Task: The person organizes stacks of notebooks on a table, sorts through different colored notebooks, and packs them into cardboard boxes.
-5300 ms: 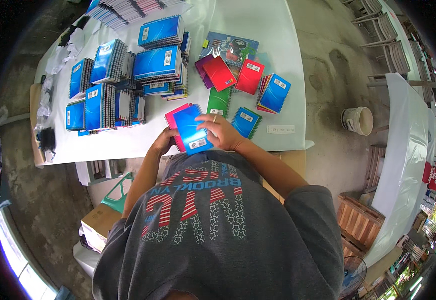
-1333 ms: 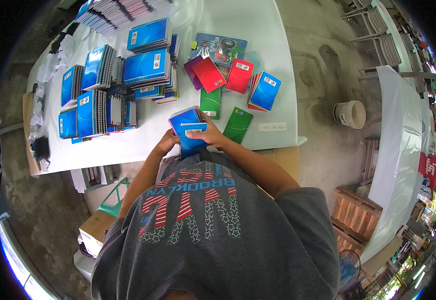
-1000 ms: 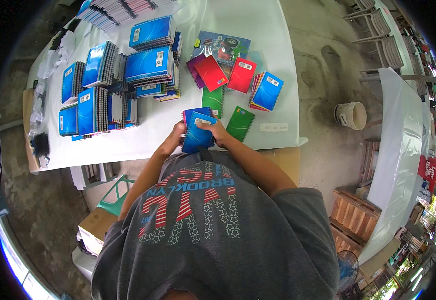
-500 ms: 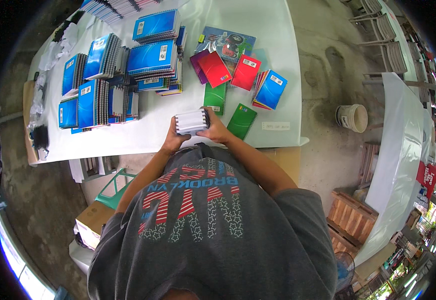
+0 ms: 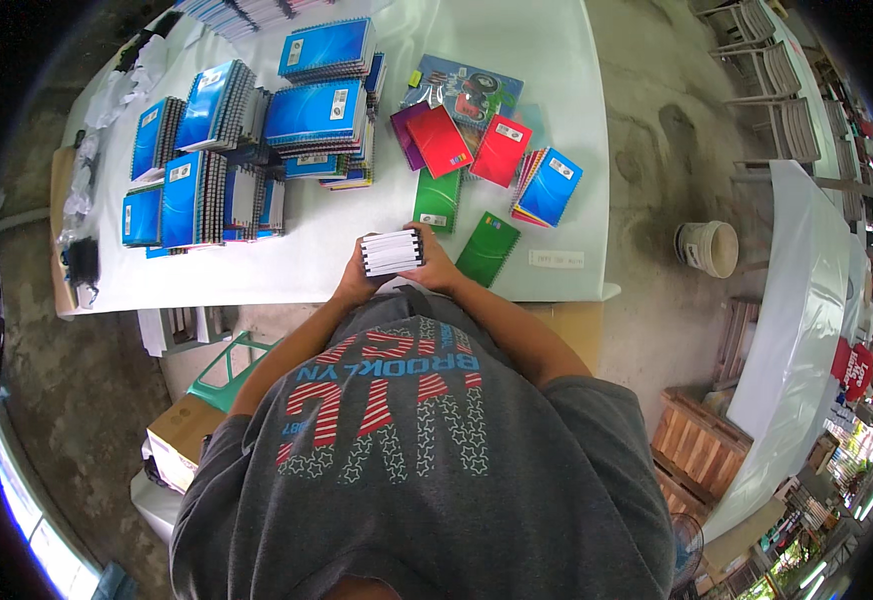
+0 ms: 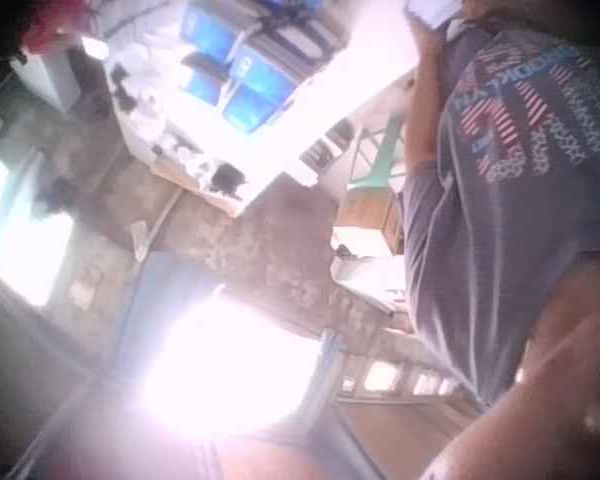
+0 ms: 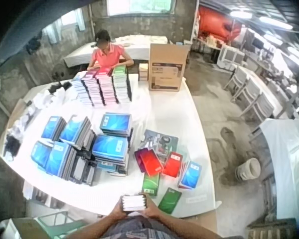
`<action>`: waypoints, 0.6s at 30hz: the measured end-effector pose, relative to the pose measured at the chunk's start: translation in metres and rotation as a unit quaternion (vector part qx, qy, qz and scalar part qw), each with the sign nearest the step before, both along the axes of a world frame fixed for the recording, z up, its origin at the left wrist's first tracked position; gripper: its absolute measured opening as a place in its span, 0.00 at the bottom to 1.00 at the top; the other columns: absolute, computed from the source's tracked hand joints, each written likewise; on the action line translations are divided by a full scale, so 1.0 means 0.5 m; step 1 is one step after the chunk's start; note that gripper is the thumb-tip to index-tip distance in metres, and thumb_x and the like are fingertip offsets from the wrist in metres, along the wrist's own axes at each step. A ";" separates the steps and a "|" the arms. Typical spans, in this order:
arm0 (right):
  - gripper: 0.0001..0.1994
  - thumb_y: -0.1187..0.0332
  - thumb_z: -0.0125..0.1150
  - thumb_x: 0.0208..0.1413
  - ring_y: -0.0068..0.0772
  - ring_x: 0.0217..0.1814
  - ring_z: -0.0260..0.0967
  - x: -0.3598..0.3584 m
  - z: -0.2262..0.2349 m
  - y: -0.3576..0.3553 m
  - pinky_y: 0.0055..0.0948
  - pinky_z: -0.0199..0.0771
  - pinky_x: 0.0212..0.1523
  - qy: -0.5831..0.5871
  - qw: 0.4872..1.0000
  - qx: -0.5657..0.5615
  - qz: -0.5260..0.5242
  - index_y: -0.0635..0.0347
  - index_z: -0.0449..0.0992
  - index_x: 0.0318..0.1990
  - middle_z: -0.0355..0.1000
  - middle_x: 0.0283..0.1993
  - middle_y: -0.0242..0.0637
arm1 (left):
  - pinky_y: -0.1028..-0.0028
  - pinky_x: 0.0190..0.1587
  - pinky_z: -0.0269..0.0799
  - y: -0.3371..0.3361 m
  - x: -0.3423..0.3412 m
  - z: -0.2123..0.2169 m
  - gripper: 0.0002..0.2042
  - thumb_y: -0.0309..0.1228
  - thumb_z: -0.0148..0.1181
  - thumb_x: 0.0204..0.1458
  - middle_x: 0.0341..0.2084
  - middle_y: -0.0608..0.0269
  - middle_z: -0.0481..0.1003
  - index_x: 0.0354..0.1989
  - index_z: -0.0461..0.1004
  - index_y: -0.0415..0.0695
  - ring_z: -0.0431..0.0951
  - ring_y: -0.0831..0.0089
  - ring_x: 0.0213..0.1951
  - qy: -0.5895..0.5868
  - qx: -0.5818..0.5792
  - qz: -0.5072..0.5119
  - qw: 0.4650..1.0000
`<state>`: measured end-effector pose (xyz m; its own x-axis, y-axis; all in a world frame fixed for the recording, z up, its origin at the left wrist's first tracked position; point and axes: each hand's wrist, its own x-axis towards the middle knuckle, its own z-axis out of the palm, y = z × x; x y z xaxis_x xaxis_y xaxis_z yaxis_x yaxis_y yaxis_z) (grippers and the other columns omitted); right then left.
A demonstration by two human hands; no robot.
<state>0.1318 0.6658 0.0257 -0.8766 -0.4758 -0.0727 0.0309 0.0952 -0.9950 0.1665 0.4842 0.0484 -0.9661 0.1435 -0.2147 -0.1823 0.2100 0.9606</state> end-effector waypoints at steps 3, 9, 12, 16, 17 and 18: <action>0.39 0.72 0.74 0.32 0.28 0.48 0.64 -0.007 0.007 0.003 0.29 0.65 0.49 -0.002 1.000 0.018 0.001 0.56 0.55 0.55 0.64 0.45 0.37 | 0.72 0.49 0.69 -0.009 -0.001 0.004 0.33 0.24 0.69 0.37 0.40 0.57 0.72 0.52 0.56 0.43 0.73 0.69 0.46 -0.038 -0.028 0.011 0.999; 0.39 0.73 0.72 0.34 0.30 0.49 0.64 0.000 0.004 0.016 0.30 0.65 0.51 0.009 1.000 -0.012 0.023 0.56 0.55 0.56 0.64 0.47 0.37 | 0.71 0.46 0.71 -0.012 0.003 0.003 0.32 0.25 0.69 0.37 0.40 0.55 0.73 0.53 0.59 0.43 0.75 0.67 0.44 0.003 -0.074 0.008 0.997; 0.40 0.73 0.72 0.34 0.30 0.51 0.64 0.006 -0.033 0.020 0.30 0.64 0.52 -0.027 0.998 -0.002 0.062 0.56 0.54 0.57 0.63 0.48 0.37 | 0.71 0.46 0.71 -0.013 0.017 -0.014 0.32 0.26 0.69 0.37 0.41 0.55 0.73 0.53 0.59 0.44 0.75 0.66 0.44 0.012 -0.067 -0.001 0.998; 0.37 0.73 0.71 0.35 0.28 0.52 0.62 0.010 -0.088 0.018 0.31 0.65 0.52 -0.021 0.999 0.007 0.046 0.57 0.55 0.55 0.63 0.48 0.36 | 0.71 0.46 0.71 -0.020 0.013 -0.029 0.30 0.28 0.68 0.39 0.40 0.55 0.74 0.53 0.60 0.45 0.75 0.66 0.44 -0.007 -0.087 -0.019 0.996; 0.36 0.71 0.71 0.35 0.34 0.52 0.64 0.005 -0.084 0.014 0.33 0.65 0.52 -0.027 0.998 -0.001 0.051 0.57 0.57 0.53 0.64 0.48 0.38 | 0.71 0.46 0.71 -0.019 0.013 -0.027 0.30 0.28 0.68 0.40 0.40 0.55 0.74 0.52 0.60 0.45 0.75 0.66 0.44 -0.012 -0.074 -0.019 0.997; 0.36 0.71 0.71 0.35 0.34 0.52 0.64 0.003 -0.078 0.016 0.33 0.65 0.52 -0.026 0.998 -0.003 0.052 0.57 0.57 0.53 0.64 0.48 0.38 | 0.71 0.46 0.71 -0.018 0.014 -0.025 0.29 0.28 0.67 0.40 0.40 0.55 0.74 0.51 0.60 0.45 0.75 0.66 0.44 -0.017 -0.061 -0.019 0.998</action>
